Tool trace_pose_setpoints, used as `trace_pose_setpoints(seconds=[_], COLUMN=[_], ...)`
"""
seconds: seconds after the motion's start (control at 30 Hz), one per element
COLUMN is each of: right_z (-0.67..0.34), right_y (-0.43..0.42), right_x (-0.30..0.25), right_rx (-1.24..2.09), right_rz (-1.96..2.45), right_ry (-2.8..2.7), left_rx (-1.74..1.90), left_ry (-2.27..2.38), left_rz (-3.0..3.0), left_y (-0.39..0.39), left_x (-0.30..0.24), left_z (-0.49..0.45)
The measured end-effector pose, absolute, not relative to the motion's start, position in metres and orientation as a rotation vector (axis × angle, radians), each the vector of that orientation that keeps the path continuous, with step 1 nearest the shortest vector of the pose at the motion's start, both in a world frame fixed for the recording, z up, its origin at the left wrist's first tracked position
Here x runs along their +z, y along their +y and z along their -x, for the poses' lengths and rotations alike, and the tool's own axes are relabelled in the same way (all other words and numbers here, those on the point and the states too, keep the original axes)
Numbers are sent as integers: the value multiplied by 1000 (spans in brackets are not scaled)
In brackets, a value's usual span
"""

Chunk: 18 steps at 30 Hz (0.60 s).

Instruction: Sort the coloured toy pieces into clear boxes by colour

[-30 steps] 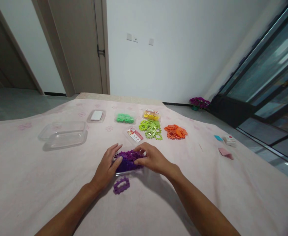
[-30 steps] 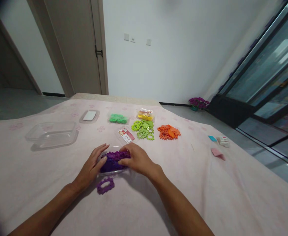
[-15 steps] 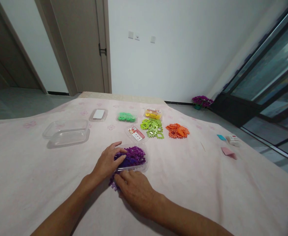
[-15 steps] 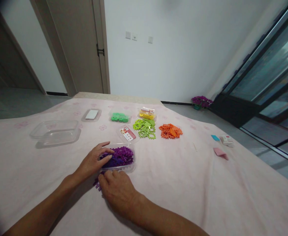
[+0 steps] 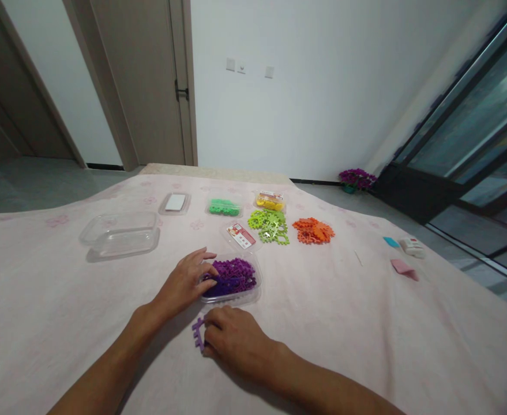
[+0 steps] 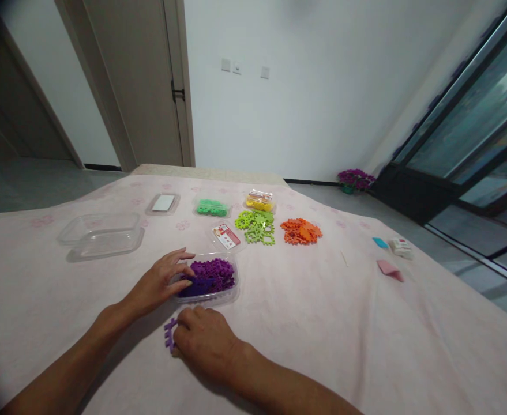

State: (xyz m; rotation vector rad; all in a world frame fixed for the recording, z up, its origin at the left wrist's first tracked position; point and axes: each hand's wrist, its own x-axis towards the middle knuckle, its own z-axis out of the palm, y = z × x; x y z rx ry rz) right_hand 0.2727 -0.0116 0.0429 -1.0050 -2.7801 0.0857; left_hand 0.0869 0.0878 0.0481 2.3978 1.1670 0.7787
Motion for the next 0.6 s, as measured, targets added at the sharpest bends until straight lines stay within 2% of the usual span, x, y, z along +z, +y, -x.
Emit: trace_pose_setpoints(seconds=[0.23,0.43,0.6], right_z=[-296,-313,-319], right_y=[-12,19,27], right_x=[58,87,85], right_rx=[101,-1,32], right_rz=[751,942,1124], right_ry=[-2526,-2353,-2272], left_rx=[707,731,867], left_ry=[1195,1215,1199], left_rz=[-2388,-2369,-2221], left_y=[91,88,80], left_x=[53,57,69], left_z=[-84,-84,-82])
